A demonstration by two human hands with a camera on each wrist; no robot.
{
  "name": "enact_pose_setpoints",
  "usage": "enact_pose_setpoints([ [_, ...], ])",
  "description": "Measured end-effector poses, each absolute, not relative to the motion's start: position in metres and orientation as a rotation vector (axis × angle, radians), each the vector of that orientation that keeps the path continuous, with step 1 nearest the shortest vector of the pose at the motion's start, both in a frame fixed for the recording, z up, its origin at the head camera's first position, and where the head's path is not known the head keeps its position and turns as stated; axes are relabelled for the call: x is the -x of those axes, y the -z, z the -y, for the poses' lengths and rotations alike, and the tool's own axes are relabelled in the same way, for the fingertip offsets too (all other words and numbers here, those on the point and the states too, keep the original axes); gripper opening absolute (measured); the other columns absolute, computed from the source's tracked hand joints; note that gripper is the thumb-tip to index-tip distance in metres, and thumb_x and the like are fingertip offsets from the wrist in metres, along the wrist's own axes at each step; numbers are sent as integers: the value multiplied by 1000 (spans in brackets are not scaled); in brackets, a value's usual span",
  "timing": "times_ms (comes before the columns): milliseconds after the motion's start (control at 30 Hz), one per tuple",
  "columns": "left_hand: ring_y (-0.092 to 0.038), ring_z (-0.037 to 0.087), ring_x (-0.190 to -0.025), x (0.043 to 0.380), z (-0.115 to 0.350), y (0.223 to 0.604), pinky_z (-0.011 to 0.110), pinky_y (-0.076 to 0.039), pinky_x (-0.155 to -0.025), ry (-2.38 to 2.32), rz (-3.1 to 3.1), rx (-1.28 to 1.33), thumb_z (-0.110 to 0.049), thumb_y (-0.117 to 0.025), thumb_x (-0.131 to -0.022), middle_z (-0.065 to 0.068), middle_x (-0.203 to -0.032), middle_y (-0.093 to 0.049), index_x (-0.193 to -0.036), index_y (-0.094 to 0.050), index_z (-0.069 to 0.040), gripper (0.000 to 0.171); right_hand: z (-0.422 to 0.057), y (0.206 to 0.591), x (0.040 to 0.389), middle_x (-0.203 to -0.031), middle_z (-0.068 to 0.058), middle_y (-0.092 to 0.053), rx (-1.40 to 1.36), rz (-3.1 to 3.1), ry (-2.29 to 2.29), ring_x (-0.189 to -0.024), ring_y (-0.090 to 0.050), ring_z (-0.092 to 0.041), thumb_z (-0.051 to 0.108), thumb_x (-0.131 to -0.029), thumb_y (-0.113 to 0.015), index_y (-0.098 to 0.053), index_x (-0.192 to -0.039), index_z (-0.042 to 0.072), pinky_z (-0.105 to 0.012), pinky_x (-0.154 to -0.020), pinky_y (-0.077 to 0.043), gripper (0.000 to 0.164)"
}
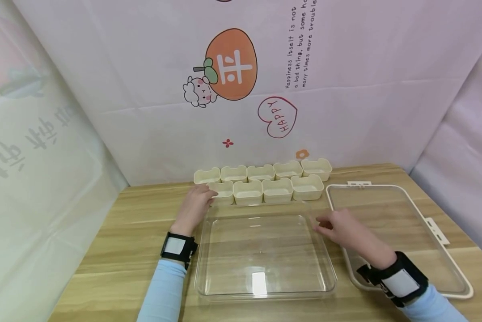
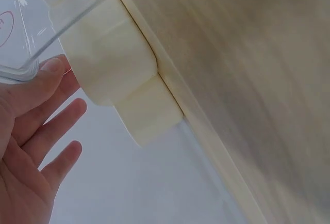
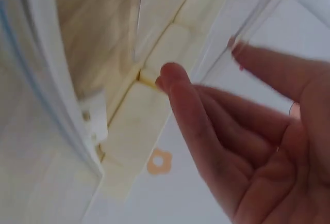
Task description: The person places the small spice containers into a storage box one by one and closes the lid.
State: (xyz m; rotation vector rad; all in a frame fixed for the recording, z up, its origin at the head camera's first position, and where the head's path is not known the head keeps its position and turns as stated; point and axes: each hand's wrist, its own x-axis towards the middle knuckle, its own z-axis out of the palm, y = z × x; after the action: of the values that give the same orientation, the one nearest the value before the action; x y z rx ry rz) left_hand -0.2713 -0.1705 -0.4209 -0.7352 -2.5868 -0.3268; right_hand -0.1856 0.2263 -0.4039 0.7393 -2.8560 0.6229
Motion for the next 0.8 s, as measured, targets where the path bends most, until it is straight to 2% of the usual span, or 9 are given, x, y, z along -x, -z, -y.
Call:
enact_pose_setpoints([
  [67,-59,31,-115,271,169,421,44,-39,-105,340,2617,731,-1,-68,-83,9,-102,-71,-99,-72,-5,17,-225,403,182,-61,7,-58,-677,2905,-665,-54,-44,0,16,-84,-69,-69,-75,8,-20,-49,-39,12],
  [267,-55,30,-121,271,166,421,41,-44,-101,386,2735,668,-5,-62,-89,9,-107,-70,-103,-71,-7,17,-222,403,178,-67,3,-66,-522,2984,-809,-58,-53,-4,15,-85,-67,-73,-90,1,-22,-52,-44,16],
  [567,-54,32,-122,274,162,417,45,-41,-104,356,2809,638,4,-55,-90,13,-116,-67,-107,-70,-7,25,-217,404,176,-69,-2,-69,-433,2976,-882,-56,-58,-4,11,-83,-67,-73,-86,1,-22,-50,-45,12],
  [800,-59,30,-115,275,161,417,43,-43,-102,387,2830,618,0,-58,-90,11,-113,-69,-105,-71,-8,21,-215,404,175,-68,-1,-68,-374,2977,-858,-55,-56,-5,13,-82,-67,-71,-84,2,-22,-47,-43,12],
])
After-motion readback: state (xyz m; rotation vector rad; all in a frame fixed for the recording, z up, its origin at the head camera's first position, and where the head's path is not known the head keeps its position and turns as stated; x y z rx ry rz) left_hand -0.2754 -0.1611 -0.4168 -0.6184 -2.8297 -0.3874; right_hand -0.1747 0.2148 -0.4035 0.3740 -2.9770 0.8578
